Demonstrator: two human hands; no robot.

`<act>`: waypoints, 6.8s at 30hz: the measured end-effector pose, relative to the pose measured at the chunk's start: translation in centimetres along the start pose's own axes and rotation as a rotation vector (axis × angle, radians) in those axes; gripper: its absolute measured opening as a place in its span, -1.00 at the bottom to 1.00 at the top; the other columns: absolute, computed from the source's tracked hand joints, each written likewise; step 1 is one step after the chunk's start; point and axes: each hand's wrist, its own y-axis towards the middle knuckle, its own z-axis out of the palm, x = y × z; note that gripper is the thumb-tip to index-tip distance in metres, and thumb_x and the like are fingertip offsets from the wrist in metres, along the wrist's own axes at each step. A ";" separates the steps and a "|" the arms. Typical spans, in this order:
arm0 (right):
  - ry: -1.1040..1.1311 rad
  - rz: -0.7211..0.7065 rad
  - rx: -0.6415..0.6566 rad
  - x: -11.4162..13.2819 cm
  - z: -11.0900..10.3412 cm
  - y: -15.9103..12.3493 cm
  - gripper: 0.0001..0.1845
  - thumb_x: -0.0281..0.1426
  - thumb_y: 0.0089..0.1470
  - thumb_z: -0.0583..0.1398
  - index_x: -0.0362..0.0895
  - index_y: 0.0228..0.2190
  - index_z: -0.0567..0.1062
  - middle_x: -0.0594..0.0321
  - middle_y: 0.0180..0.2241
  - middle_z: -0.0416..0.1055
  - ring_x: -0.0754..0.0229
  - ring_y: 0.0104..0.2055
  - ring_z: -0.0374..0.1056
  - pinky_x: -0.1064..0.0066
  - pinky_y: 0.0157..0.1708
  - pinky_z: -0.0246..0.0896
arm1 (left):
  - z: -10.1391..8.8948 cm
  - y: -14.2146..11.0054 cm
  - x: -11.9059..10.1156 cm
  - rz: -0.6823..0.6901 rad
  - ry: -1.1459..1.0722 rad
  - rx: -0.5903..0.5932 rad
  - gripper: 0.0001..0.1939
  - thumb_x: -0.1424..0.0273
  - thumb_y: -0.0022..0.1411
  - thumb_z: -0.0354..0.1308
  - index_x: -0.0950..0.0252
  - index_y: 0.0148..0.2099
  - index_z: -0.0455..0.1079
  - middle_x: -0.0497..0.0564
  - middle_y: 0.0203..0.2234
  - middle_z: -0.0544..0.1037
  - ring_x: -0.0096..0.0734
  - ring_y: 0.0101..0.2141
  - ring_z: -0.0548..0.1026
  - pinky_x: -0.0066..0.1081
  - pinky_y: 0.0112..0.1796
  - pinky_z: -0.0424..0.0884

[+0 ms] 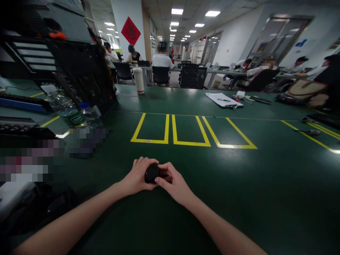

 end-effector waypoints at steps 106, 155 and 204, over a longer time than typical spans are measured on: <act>-0.105 0.013 -0.063 0.5 0.2 0.2 -0.74 -0.32 0.00 0.11 -0.06 -0.22 0.24 0.23 -0.19 0.27 0.17 -0.17 0.29 0.25 -0.22 0.27 | 0.9 -0.2 0.8 0.036 0.036 -0.046 -0.40 0.20 -0.08 0.19 0.19 0.00 0.06 0.01 -0.24 0.28 -0.24 -0.27 0.22 -0.32 -0.29 0.13; -0.037 0.001 -0.058 0.1 -0.1 0.4 -0.74 -0.35 -0.01 0.12 -0.08 -0.22 0.27 0.24 -0.22 0.29 0.20 -0.13 0.26 0.25 -0.12 0.20 | 0.4 -0.1 0.1 0.010 0.043 -0.028 -0.41 0.20 -0.08 0.19 0.18 0.00 0.07 0.02 -0.24 0.29 -0.21 -0.26 0.22 -0.31 -0.28 0.12; 0.028 -0.009 -0.037 -0.5 -0.2 0.6 -0.70 -0.35 -0.05 0.16 -0.07 -0.22 0.27 0.24 -0.20 0.29 0.19 -0.12 0.26 0.23 -0.11 0.19 | 1.0 -0.1 0.6 0.012 0.054 -0.043 -0.40 0.19 -0.09 0.19 0.18 0.00 0.07 0.01 -0.23 0.29 -0.22 -0.26 0.23 -0.31 -0.28 0.12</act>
